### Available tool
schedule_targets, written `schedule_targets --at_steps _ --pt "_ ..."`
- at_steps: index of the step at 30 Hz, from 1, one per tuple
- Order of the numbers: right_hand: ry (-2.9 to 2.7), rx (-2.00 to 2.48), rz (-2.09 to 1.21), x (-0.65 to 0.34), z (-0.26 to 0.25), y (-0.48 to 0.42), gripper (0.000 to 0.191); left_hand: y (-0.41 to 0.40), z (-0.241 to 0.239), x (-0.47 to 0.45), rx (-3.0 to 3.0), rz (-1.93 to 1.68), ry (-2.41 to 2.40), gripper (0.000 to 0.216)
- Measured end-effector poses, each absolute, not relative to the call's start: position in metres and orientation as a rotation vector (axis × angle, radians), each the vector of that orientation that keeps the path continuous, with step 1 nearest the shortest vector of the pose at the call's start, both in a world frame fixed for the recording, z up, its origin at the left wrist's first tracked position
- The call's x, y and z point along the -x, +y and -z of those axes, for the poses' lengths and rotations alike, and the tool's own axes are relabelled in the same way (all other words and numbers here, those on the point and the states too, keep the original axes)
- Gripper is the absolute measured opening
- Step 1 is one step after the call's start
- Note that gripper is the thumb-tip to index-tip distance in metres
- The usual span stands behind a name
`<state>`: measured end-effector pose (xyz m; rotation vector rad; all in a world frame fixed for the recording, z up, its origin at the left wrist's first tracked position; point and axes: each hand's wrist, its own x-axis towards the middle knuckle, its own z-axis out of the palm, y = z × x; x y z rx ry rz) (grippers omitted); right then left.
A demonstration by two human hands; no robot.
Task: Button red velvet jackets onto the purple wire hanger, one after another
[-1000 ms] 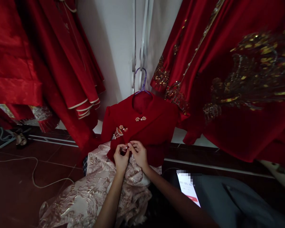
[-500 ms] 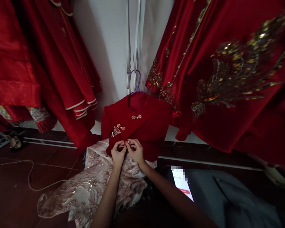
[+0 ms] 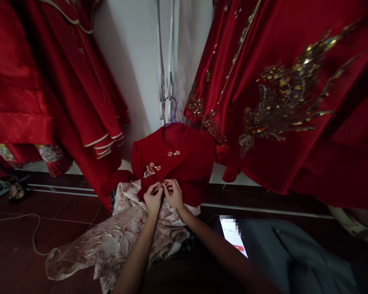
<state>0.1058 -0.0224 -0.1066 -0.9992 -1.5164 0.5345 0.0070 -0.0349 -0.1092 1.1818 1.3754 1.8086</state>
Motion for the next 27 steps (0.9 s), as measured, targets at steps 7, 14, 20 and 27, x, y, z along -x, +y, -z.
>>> schedule_targets --at_steps 7,14,20,27 --pt "-1.541 1.018 -0.522 -0.103 0.107 -0.018 0.021 -0.033 0.109 -0.005 -1.228 -1.819 1.418 0.03" --pt "-1.559 1.005 -0.494 -0.101 0.107 -0.016 0.019 -0.034 0.105 -0.004 -1.251 -1.814 1.449 0.026" --pt "-1.557 0.989 -0.514 -0.103 0.104 -0.019 0.02 -0.035 0.101 -0.004 -1.251 -1.816 1.412 0.023" --pt "-1.499 0.98 -0.573 -0.101 0.092 -0.025 0.018 -0.037 0.097 0.001 -1.232 -1.77 1.398 0.02"
